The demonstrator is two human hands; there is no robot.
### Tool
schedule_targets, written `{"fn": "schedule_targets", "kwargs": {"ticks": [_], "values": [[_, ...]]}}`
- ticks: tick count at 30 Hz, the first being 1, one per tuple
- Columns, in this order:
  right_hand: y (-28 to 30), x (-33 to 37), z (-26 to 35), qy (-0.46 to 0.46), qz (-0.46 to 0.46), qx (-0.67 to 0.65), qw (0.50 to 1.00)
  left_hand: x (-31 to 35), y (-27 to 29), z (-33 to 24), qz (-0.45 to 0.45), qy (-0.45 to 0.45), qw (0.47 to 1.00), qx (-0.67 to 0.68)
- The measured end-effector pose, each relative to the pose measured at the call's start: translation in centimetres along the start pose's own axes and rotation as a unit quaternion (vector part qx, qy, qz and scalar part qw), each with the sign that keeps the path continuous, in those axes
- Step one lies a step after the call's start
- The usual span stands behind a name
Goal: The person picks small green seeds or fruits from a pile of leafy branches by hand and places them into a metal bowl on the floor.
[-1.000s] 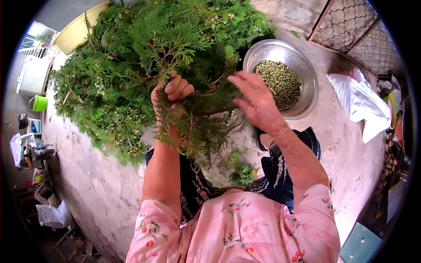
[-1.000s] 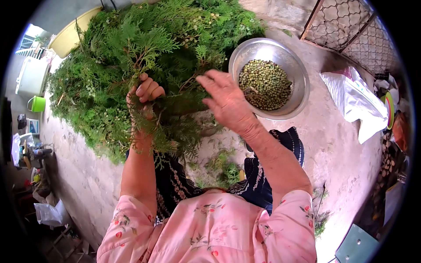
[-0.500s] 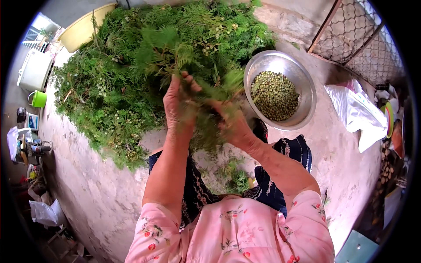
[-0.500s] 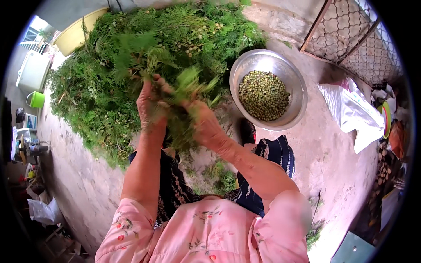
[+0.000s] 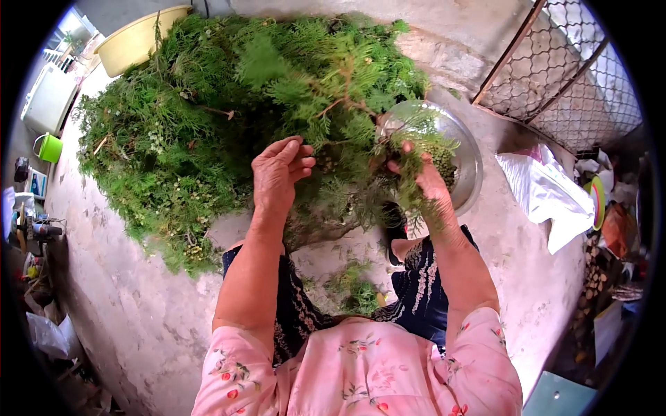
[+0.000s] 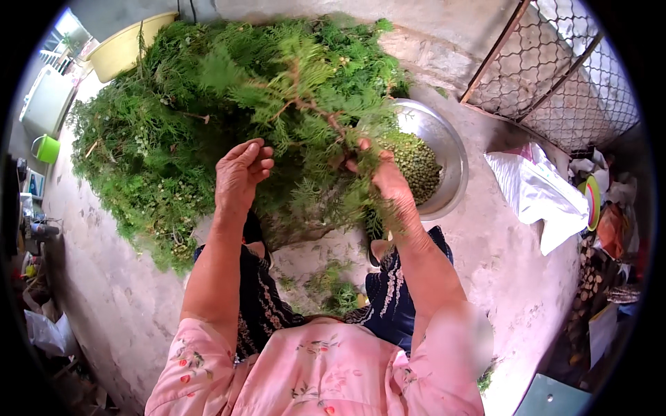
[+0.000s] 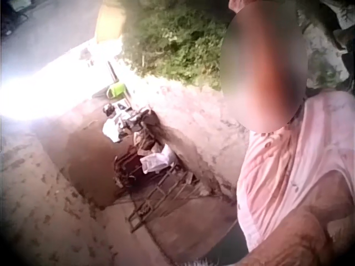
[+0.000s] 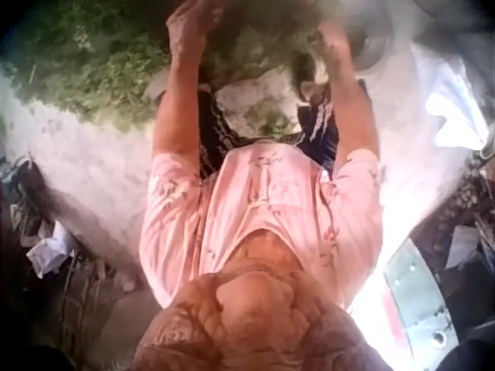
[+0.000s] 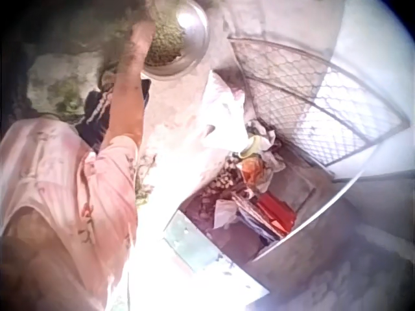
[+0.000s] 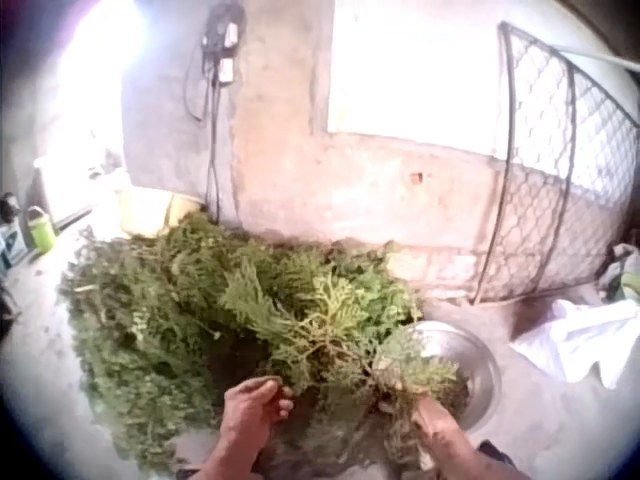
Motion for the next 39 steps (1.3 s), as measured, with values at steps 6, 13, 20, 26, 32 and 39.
{"fn": "schedule_targets", "kwargs": {"ticks": [6, 13, 20, 26, 32, 39], "values": [[6.5, 1.6, 1.1, 0.054, 0.019, -0.416, 0.908, -0.1, 2.1, -0.3, -0.032, -0.010, 0.999, -0.002], [15.1, 3.3, 2.5, 0.014, -0.242, -0.296, 0.924, -0.3, 3.9, -0.3, -0.017, -0.026, 0.999, 0.034], [22.9, 10.1, 5.5, 0.140, -0.229, -0.332, 0.904, -1.1, 5.9, 2.1, -0.040, 0.033, 0.999, 0.000], [28.3, 16.0, 4.1, 0.057, -0.308, -0.017, 0.949, -2.2, 7.8, 4.6, -0.026, 0.082, 0.992, -0.097], [28.0, 21.2, 3.1, -0.075, -0.359, 0.272, 0.890, -2.7, 6.8, 7.7, 0.050, 0.137, 0.956, -0.254], [30.4, 37.3, 5.3, 0.026, -0.309, 0.467, 0.828, -2.9, 6.5, 9.5, 0.092, 0.136, 0.879, -0.448]]}}
Point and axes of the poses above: each hand's wrist, its own x-axis away from the middle knuckle, its own y-axis out of the back of the hand, z = x × y, the point moved 9 cm from there along -x, towards the middle knuckle, and after that the axes turned 4 degrees about x, right-handed, at the moved point
